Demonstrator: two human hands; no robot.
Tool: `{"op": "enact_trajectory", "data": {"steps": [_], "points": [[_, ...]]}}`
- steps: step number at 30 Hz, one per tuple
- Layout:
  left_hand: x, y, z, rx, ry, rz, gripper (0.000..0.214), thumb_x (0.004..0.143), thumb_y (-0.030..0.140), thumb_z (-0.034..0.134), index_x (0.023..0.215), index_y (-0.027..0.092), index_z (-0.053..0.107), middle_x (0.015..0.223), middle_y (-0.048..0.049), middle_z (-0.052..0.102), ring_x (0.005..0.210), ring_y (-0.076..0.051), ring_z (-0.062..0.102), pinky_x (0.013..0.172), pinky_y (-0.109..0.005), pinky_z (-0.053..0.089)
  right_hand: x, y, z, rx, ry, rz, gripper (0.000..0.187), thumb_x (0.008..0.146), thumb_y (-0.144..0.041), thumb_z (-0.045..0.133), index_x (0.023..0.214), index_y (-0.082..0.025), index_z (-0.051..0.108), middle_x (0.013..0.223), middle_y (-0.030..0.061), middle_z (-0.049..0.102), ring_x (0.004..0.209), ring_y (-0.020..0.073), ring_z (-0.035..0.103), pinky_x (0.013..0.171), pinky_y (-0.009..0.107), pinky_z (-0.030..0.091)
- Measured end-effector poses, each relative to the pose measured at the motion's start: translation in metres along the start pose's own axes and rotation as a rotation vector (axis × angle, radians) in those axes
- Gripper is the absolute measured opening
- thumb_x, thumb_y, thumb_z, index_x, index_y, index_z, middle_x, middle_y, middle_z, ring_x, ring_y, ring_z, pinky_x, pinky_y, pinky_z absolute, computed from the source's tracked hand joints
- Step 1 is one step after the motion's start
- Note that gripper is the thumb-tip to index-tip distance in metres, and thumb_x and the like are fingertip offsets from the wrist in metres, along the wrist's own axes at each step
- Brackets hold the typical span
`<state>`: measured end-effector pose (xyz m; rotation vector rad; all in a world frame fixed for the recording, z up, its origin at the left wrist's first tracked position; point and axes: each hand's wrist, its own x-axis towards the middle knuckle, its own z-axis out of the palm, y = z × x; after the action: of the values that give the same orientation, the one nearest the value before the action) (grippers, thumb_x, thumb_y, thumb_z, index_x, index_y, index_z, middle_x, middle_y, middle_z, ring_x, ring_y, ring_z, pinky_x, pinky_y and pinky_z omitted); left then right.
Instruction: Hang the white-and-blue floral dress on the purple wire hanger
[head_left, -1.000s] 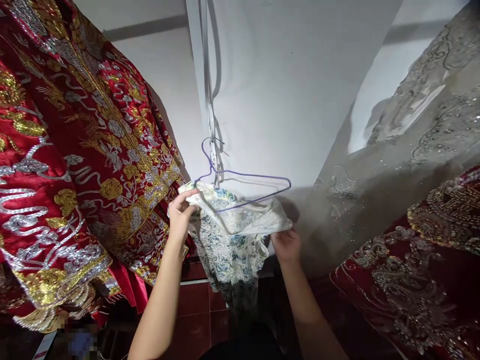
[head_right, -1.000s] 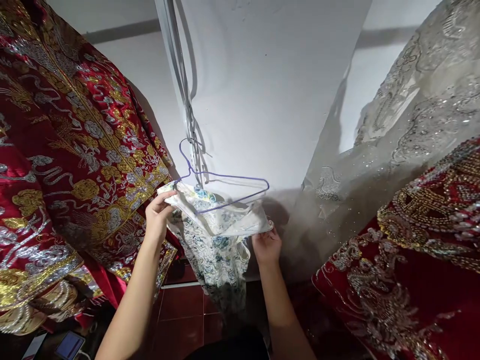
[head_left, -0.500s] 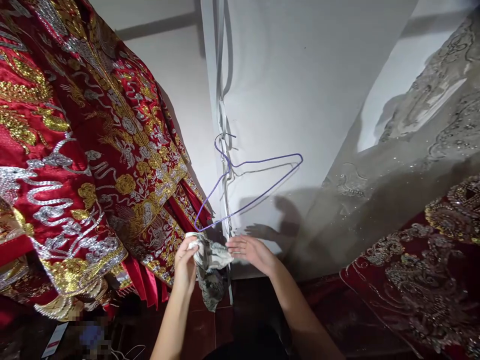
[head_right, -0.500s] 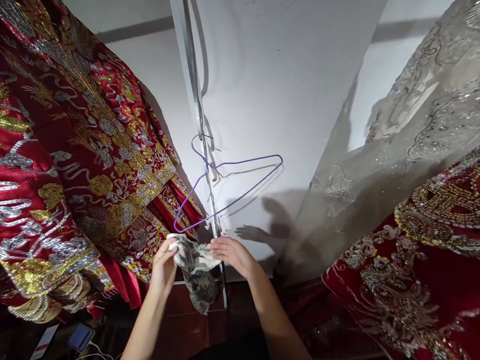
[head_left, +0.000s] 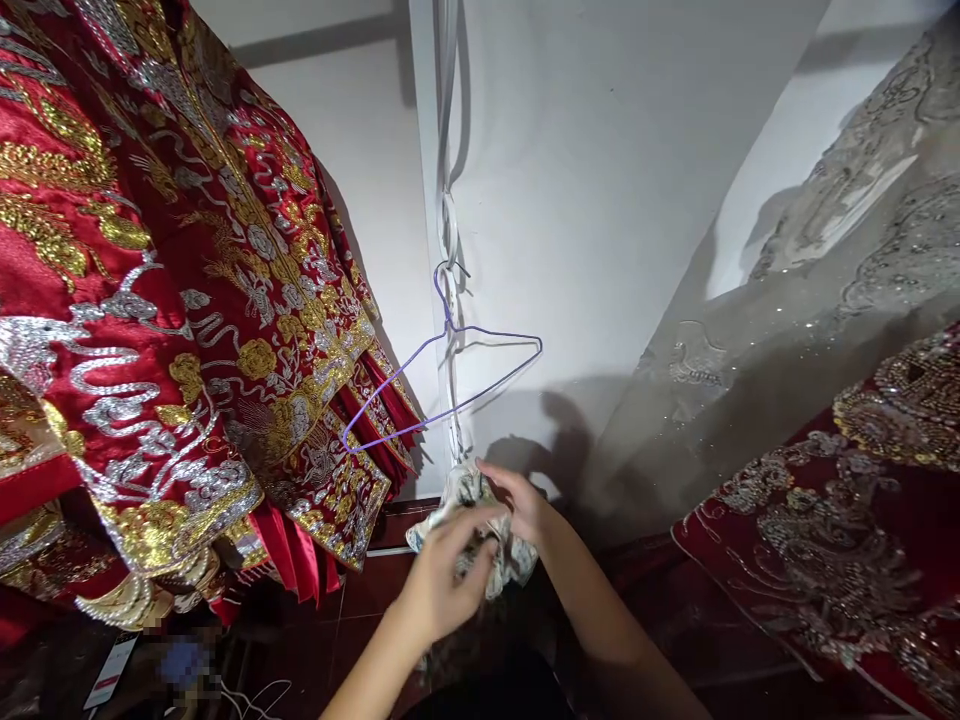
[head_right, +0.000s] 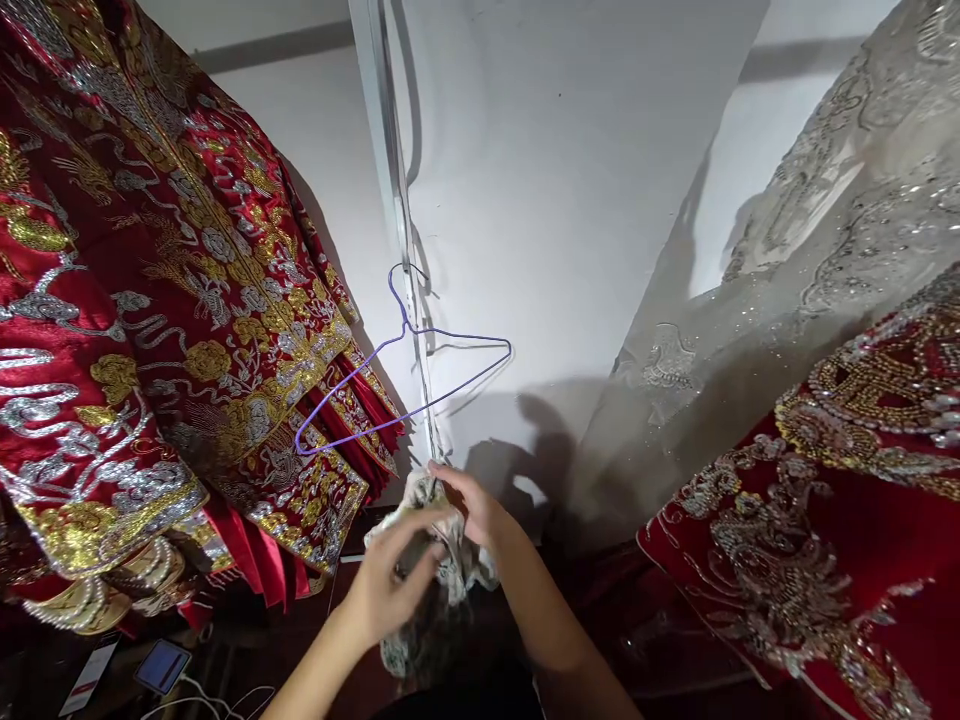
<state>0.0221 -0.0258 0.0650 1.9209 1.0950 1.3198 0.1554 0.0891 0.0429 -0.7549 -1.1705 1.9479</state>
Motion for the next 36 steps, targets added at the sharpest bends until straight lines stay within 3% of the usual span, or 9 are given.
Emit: {"op": "enact_trajectory", "data": {"steps": [3,5,9,12,15,19,22,30,36], "points": [[0.017,-0.007,-0.013,0.088,0.302,0.052,0.031,0.096,0.022,0.053,0.126,0.025,0.056,0.120,-0.0096,0.064,0.113,-0.023,0.060,0.101,-0.037,0.045,-0.008,-0.019,0.007,0.124,-0.093,0.087,0.032,0.073,-0.044,0.079,0.085,-0.017,0.068,0.072,0.0009,0.067,0.067,0.0157,0.063,0.071,0.029,0.052],[0.030,-0.009,-0.020,0.065,0.321,0.014,0.033,0.099,0.034,0.049,0.130,0.024,0.053,0.127,-0.0107,0.060,0.120,-0.025,0.056,0.105,-0.039,0.042,-0.015,-0.032,0.012,0.073,-0.200,0.126,0.038,0.072,-0.041,0.079,0.098,-0.016,0.069,0.080,0.0026,0.070,0.073,0.0175,0.066,0.076,0.031,0.052],[0.038,-0.010,-0.027,-0.092,-0.131,-0.062,0.057,0.100,0.059,0.025,0.129,0.020,0.054,0.121,-0.0126,0.062,0.109,-0.025,0.059,0.097,-0.037,0.046,-0.036,-0.068,0.011,-0.460,-0.479,0.187,0.040,0.065,-0.035,0.084,0.099,-0.018,0.070,0.090,0.0018,0.069,0.082,0.0200,0.064,0.074,0.029,0.050],[0.027,-0.020,-0.033,0.010,-0.385,-0.107,0.054,0.097,0.061,0.036,0.111,0.017,0.063,0.101,-0.0097,0.067,0.091,-0.023,0.060,0.086,-0.033,0.047,-0.046,-0.104,-0.003,-0.886,-0.596,0.047,0.021,0.075,-0.035,0.076,0.089,-0.019,0.071,0.088,0.0030,0.069,0.080,0.0203,0.062,0.069,0.028,0.048],[0.014,-0.031,-0.045,0.190,-0.448,-0.245,0.038,0.093,0.052,0.053,0.090,0.016,0.065,0.078,-0.0027,0.063,0.072,-0.017,0.056,0.069,-0.027,0.044,-0.039,-0.134,-0.021,-1.020,-0.252,-0.244,0.015,0.082,-0.033,0.064,0.087,-0.020,0.069,0.088,0.0040,0.069,0.080,0.0206,0.063,0.067,0.028,0.047],[0.010,-0.027,-0.061,0.305,-0.291,-0.287,0.031,0.094,0.045,0.052,0.084,0.018,0.061,0.071,0.0012,0.056,0.066,-0.014,0.049,0.066,-0.025,0.039,-0.008,-0.137,-0.025,-0.934,0.229,-0.455,0.030,0.086,-0.034,0.056,0.112,-0.024,0.063,0.074,-0.0010,0.062,0.058,0.0146,0.050,0.056,0.027,0.039],[0.016,-0.011,-0.067,0.276,-0.191,-0.268,0.031,0.097,0.045,0.048,0.084,0.018,0.059,0.073,0.0016,0.055,0.069,-0.014,0.049,0.066,-0.024,0.037,0.021,-0.114,-0.014,-0.933,0.199,-0.407,0.042,0.091,-0.037,0.046,0.129,-0.023,0.056,0.058,-0.0054,0.047,0.048,0.0139,0.039,0.051,0.026,0.033],[0.013,0.000,-0.099,0.447,-0.434,-0.441,0.034,0.098,0.044,0.042,0.080,0.020,0.059,0.066,0.0007,0.058,0.060,-0.015,0.051,0.059,-0.025,0.034,0.039,-0.102,-0.040,-1.131,0.477,-0.526,0.025,0.078,-0.034,0.053,0.060,-0.022,0.042,0.054,-0.0038,0.036,0.056,0.0135,0.037,0.052,0.026,0.025],[0.043,-0.017,-0.139,0.586,-0.141,-0.314,0.028,0.095,0.042,0.046,0.092,0.022,0.066,0.091,-0.0078,0.070,0.089,-0.026,0.065,0.083,-0.035,0.047,0.015,-0.128,-0.054,-1.202,0.498,-0.592,0.034,0.074,-0.029,0.054,0.057,-0.022,0.026,0.053,-0.0048,0.021,0.052,0.0107,0.024,0.051,0.028,0.019]]}}
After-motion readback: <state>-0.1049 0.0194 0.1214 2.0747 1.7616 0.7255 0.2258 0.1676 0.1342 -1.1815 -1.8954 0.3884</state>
